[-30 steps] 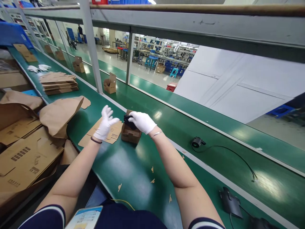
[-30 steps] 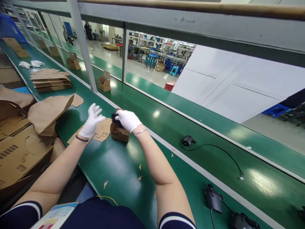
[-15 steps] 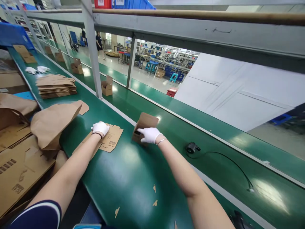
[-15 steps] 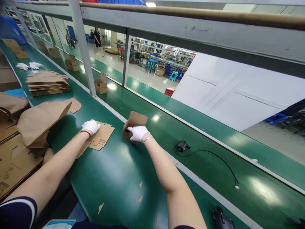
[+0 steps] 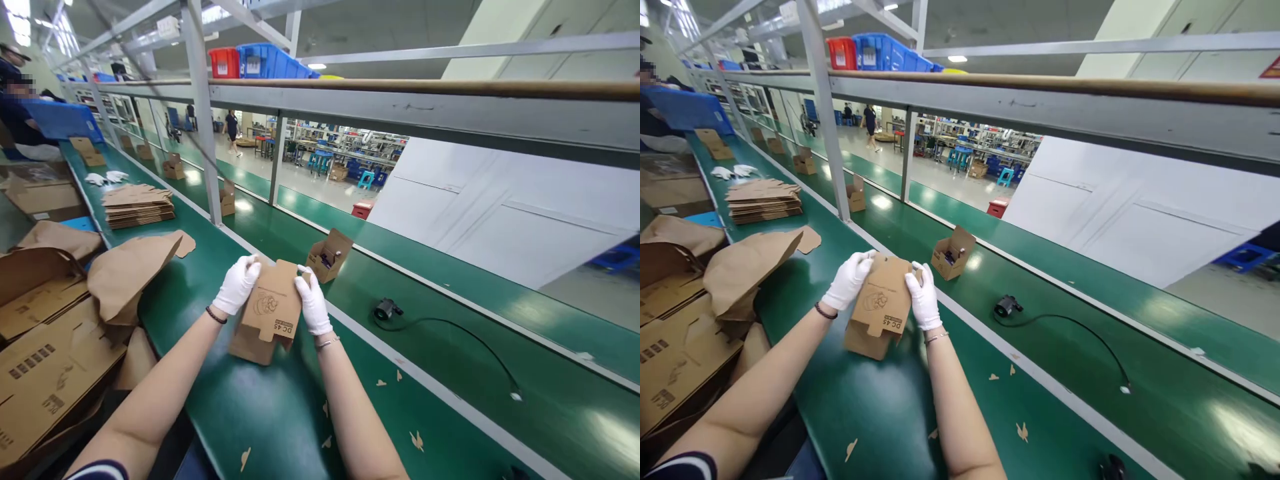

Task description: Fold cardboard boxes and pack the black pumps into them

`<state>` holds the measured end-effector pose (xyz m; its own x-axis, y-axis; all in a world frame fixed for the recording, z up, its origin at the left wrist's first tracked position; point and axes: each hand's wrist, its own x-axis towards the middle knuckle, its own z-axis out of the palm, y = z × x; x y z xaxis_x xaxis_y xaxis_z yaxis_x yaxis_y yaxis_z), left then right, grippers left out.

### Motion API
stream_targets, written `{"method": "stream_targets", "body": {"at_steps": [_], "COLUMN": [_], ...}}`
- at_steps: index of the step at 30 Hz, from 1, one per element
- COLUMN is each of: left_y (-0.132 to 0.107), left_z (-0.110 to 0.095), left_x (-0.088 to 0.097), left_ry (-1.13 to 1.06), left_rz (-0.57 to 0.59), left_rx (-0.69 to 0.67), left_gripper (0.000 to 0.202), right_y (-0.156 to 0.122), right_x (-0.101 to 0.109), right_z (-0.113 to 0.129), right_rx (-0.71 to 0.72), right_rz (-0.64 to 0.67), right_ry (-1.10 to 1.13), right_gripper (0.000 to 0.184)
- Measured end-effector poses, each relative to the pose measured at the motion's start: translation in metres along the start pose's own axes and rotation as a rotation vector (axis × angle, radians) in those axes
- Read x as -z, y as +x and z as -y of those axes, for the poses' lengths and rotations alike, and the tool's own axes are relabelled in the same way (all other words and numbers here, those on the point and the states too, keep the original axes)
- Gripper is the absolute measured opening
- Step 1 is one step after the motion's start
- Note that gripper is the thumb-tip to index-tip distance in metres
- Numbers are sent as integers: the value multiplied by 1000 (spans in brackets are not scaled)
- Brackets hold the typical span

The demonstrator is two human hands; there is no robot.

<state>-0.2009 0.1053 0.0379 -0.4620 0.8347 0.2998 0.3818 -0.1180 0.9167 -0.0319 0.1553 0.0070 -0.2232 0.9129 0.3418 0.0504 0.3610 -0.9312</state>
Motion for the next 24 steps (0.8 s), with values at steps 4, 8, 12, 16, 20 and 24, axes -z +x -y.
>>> {"method": "stream_targets", "body": {"at_steps": [4, 8, 12, 16, 20, 24], "left_y": [-49, -65, -50, -50, -72, -83], "left_z": [-29, -42, -59, -71, -69, -69], "left_x": [-20, -21, -13, -13, -17, -12], "left_ry": [-654, -714, -730, -569, -419, -172], "left_rz": [160, 38, -76, 140, 237, 97], "left_rx": [6, -68, -307, -319, -191, -330], "left_gripper": [41, 39, 41, 44, 44, 30], "right_y": [-20, -39, -58, -64, -64, -69], "right_x": [18, 34, 37, 42, 45, 46], "right_z": [19, 44, 65, 71, 67, 74], "right_rx": [-25, -33, 20, 154, 259, 318], "right_rz": [-163, -108, 109, -30, -153, -148], "right_ry": [466, 686, 502, 268, 86, -34], "right_gripper": [34, 40, 57, 47, 32, 27]}}
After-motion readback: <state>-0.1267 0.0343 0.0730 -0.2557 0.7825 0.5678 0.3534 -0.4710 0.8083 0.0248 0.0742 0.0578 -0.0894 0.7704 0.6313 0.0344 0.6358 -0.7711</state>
